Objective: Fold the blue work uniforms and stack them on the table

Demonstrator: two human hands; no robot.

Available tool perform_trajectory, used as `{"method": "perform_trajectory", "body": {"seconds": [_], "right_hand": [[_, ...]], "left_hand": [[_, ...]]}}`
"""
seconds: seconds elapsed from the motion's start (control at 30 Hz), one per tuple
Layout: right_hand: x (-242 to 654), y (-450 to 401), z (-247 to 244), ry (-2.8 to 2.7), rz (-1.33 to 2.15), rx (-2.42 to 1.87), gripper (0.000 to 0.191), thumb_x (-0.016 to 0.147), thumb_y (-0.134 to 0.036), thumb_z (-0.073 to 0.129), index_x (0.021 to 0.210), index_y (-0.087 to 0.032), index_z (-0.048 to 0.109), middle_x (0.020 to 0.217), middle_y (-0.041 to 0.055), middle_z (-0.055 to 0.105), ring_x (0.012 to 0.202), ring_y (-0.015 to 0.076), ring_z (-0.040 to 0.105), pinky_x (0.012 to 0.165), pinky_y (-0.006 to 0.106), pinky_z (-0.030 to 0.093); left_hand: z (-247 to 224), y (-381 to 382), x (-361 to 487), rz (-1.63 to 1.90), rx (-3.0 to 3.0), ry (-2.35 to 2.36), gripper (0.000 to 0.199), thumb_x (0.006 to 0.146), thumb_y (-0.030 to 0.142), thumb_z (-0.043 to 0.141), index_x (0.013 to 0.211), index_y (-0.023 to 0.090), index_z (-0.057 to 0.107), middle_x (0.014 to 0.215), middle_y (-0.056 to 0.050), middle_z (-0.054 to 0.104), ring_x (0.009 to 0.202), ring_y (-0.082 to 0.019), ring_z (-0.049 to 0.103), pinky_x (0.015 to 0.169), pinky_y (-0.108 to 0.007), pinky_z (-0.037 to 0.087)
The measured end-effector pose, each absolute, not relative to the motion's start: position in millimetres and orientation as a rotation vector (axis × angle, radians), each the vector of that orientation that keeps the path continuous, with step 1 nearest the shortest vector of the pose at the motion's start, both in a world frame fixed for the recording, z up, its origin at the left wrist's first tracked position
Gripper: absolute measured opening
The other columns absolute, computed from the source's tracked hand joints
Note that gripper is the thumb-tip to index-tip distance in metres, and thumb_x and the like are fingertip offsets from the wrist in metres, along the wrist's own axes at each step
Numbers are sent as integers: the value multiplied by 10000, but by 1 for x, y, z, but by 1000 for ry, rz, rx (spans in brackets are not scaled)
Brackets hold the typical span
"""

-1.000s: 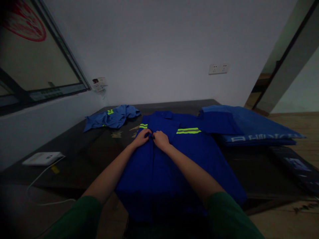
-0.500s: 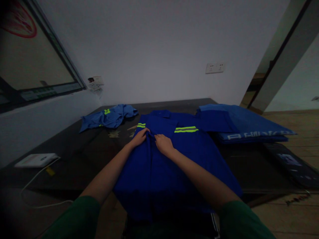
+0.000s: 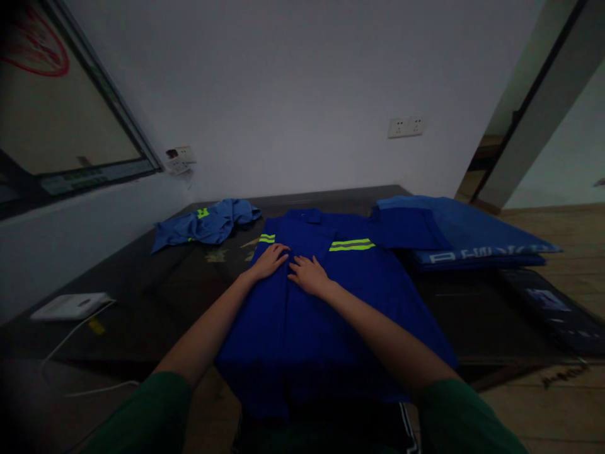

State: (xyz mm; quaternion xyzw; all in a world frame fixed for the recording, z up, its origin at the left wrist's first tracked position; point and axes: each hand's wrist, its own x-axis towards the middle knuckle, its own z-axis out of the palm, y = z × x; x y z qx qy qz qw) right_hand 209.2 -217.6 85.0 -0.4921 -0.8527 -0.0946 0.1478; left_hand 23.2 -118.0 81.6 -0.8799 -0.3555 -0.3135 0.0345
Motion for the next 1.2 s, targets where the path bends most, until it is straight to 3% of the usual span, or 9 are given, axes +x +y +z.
{"method": "perform_trajectory", "body": {"seconds": [0.1,0.27,0.37,0.47,0.6,0.7,0.83,0.97,1.2], "right_hand": [[211,-216,85,-2449,-240,-1375,417,951,-347,469,1328,-182,538,1466,158,419,1368,293,364,1100,564,250],[210,-202,102,-2222,-26,-1432,323,933,-184,441,1168,-177,662,1249,87,640,1172,187,572,1007,294,401],[201,-185,117,-2113,21,-1496,308,920,-173,457,1128,-198,683,1186,47,677,1109,160,606,934,223,424],[185,-167,126,-2090,34,-1564,285,922,-246,494,1132,-195,679,1152,59,690,1069,169,627,871,223,449],[166,-154,127,-2080,43,-1677,298,878,-381,587,1056,-172,704,1097,105,700,1026,206,646,799,242,469],[160,-152,126,-2094,30,-1723,294,869,-377,605,1057,-171,696,1136,121,682,1064,211,631,812,248,465],[157,-149,128,-2147,47,-1771,299,906,-350,551,1074,-142,685,1153,155,675,1072,229,636,818,271,471],[154,-141,132,-2212,69,-1803,332,919,-363,530,1081,-119,688,1144,186,676,1085,242,635,828,274,470],[149,-132,143,-2228,25,-1750,351,815,-325,674,1119,-152,657,1196,158,653,1115,256,610,866,300,458]], "left_hand": [[78,-116,24,-951,-2673,-1176,436,929,425,463,1308,210,485,1338,-121,504,1265,-254,460,1072,-422,348],[74,-111,26,-903,-2565,-1443,721,854,546,546,1406,118,366,1485,-226,358,1403,-347,285,1135,-509,213],[73,-110,28,-964,-2531,-1491,783,808,582,588,1391,106,370,1489,-249,340,1409,-357,271,1138,-526,191],[74,-108,25,-1027,-2542,-1508,832,770,562,640,1395,91,357,1491,-261,327,1405,-359,282,1142,-530,182],[76,-102,13,-1179,-2721,-1404,843,739,424,710,1422,99,337,1468,-235,385,1367,-333,368,1120,-472,290],[77,-99,4,-1266,-2793,-1293,795,757,347,698,1431,129,338,1441,-195,442,1340,-299,419,1107,-443,325],[76,-97,-2,-1178,-2672,-1329,766,753,408,710,1397,146,387,1426,-196,459,1331,-332,420,1104,-489,305],[74,-95,-4,-970,-2579,-1465,704,770,497,673,1332,143,438,1422,-222,456,1347,-362,385,1115,-561,207],[73,-93,-6,-875,-2587,-1527,708,772,541,646,1317,133,451,1467,-243,382,1386,-367,318,1127,-546,180]]}}
